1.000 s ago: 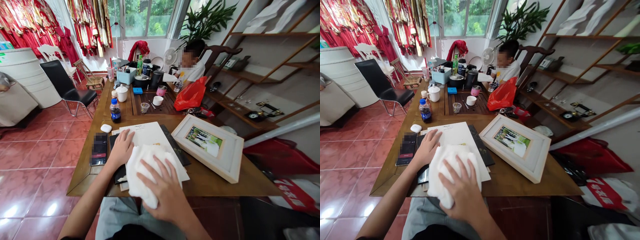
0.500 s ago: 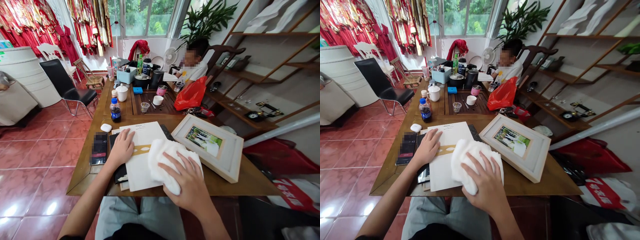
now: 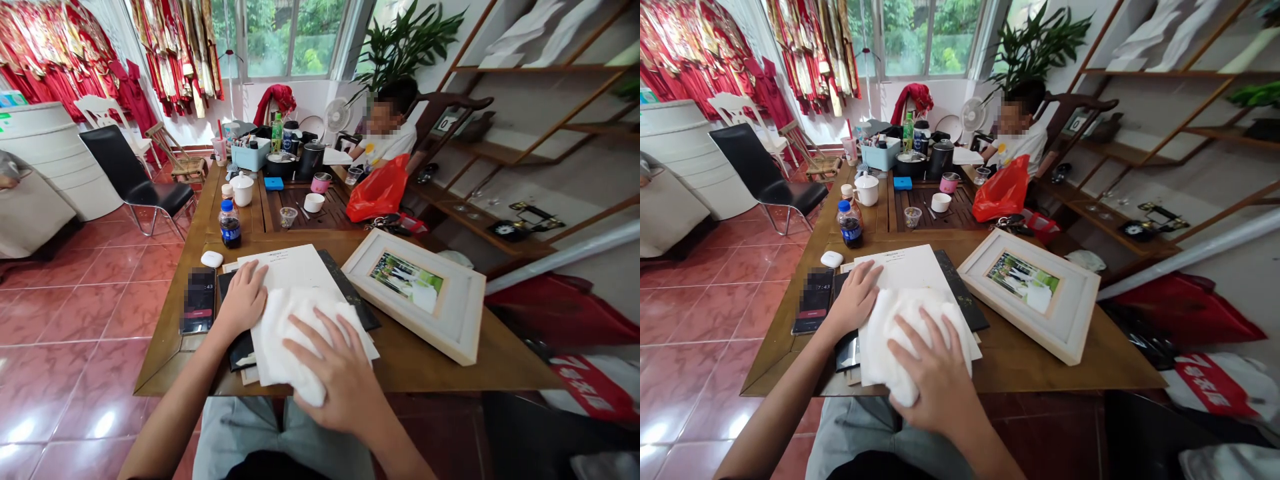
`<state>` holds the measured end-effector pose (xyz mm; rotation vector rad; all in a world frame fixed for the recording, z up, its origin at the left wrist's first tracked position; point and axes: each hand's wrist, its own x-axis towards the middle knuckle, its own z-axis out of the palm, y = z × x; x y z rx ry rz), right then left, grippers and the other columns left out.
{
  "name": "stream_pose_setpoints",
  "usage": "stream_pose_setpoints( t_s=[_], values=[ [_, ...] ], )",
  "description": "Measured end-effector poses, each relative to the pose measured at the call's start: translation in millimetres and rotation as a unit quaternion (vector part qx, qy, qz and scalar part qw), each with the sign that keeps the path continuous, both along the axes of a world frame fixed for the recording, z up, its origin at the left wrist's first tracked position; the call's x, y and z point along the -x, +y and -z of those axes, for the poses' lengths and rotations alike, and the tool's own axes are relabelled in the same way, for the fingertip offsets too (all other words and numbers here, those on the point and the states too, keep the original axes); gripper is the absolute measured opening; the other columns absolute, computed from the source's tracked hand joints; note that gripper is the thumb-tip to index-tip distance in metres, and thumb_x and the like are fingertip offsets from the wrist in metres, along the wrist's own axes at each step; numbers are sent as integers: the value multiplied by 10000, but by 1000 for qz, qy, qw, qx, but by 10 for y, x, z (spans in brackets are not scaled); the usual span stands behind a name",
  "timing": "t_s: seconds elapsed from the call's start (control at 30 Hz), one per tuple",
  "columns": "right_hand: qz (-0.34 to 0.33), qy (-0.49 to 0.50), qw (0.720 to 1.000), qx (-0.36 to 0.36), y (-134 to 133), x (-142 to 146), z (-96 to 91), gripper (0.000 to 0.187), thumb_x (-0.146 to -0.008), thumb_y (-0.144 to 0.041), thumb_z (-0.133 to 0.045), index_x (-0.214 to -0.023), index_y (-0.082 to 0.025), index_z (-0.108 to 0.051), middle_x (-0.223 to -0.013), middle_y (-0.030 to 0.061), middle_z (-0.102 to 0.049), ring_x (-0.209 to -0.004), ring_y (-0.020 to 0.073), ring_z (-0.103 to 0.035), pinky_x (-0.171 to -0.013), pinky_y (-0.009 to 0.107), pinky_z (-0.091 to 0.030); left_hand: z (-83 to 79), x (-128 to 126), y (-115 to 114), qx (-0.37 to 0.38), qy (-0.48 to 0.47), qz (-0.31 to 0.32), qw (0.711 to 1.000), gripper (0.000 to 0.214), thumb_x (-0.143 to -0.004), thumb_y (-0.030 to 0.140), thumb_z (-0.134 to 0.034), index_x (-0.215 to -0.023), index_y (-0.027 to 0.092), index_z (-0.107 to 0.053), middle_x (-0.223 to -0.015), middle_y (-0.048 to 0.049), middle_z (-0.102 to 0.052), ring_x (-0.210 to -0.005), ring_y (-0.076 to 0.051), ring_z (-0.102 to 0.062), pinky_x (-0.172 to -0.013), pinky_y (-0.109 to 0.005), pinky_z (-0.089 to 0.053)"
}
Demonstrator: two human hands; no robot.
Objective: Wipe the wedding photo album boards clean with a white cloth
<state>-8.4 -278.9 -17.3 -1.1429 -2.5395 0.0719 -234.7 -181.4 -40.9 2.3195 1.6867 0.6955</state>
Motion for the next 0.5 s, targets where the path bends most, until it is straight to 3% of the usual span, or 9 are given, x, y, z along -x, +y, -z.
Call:
stream_pose_setpoints(
  t_s=[0.17, 0.33, 0.5],
  values=[
    [83, 21, 994, -61, 106, -356, 80, 460, -764, -316, -628, -1217, -275, -694, -1480, 58, -578, -1385, 425, -427, -1114, 652, -298, 6, -28, -8, 5, 2, -11, 1000, 484, -999, 249, -374, -1466, 208, -494, -1602, -123, -393, -1506, -288, -317, -1236, -530, -290],
    [55, 97, 992, -67, 282, -560, 0, 383, -856, -292, -578, -1228, -248, -661, -1386, 84, -641, -1326, 355, -532, -1061, 525, -447, -10, -33, -18, 12, 4, -11, 1000, 493, -1002, 245, -364, -1472, 176, -495, -1607, -139, -385, -1515, -301, -301, -1239, -524, -286],
    [54, 178, 980, -63, 653, -517, -215, 308, -892, -280, -543, -1164, -211, -667, -1250, 114, -686, -1143, 302, -656, -988, 450, -522, -13, -35, -18, 15, 8, -9, 1000, 497, -1001, 233, -370, -1474, 147, -498, -1605, -154, -385, -1517, -304, -296, -1249, -511, -273]
  ],
)
